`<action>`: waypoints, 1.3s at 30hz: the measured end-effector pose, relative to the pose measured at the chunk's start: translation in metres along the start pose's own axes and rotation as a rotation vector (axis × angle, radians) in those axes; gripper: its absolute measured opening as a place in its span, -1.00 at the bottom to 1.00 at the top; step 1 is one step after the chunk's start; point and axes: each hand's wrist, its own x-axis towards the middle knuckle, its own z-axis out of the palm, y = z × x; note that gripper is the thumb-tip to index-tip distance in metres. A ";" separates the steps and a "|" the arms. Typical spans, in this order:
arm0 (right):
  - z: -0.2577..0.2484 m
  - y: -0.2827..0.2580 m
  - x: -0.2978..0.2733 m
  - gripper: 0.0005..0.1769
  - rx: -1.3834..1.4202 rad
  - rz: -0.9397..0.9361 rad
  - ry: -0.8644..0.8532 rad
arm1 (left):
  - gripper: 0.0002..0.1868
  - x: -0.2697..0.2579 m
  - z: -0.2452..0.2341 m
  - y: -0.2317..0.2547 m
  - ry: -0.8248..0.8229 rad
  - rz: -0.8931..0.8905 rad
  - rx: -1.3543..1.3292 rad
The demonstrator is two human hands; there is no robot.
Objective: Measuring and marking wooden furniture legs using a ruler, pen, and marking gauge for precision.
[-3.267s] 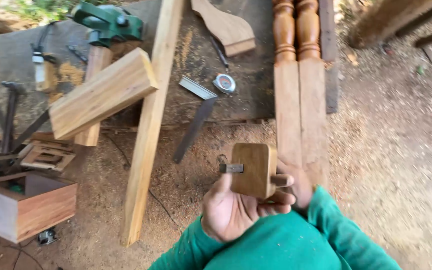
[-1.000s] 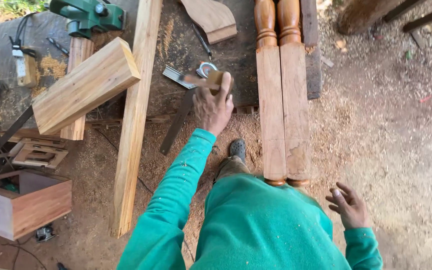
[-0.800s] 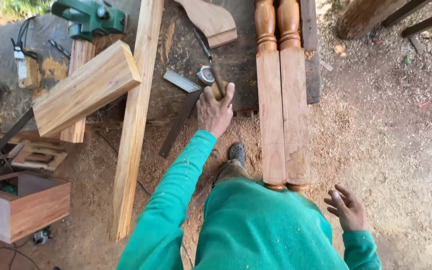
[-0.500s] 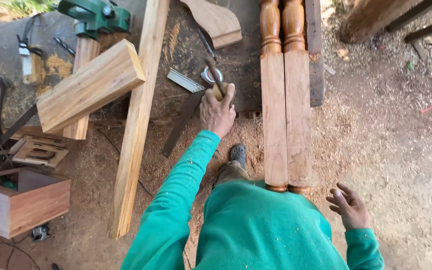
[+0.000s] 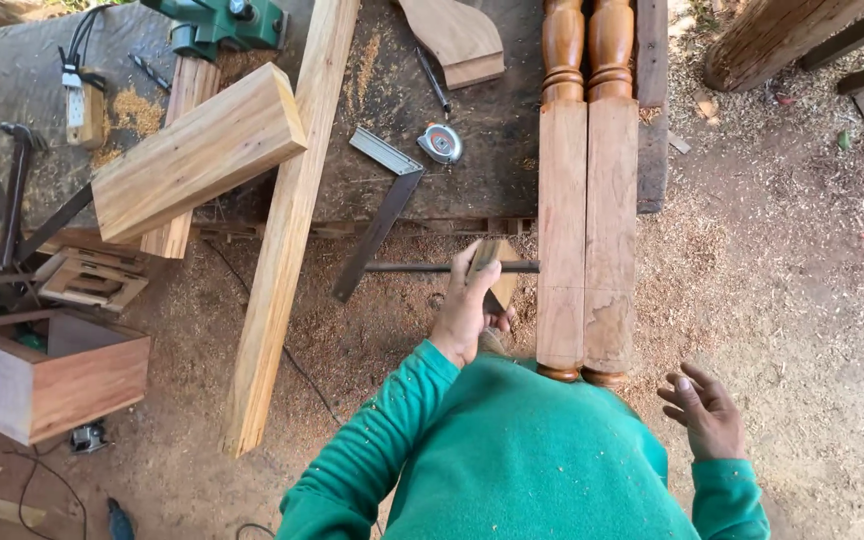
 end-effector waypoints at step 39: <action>-0.017 0.007 -0.018 -0.49 0.025 -0.053 0.157 | -0.51 0.146 -0.042 -0.007 0.425 0.556 0.946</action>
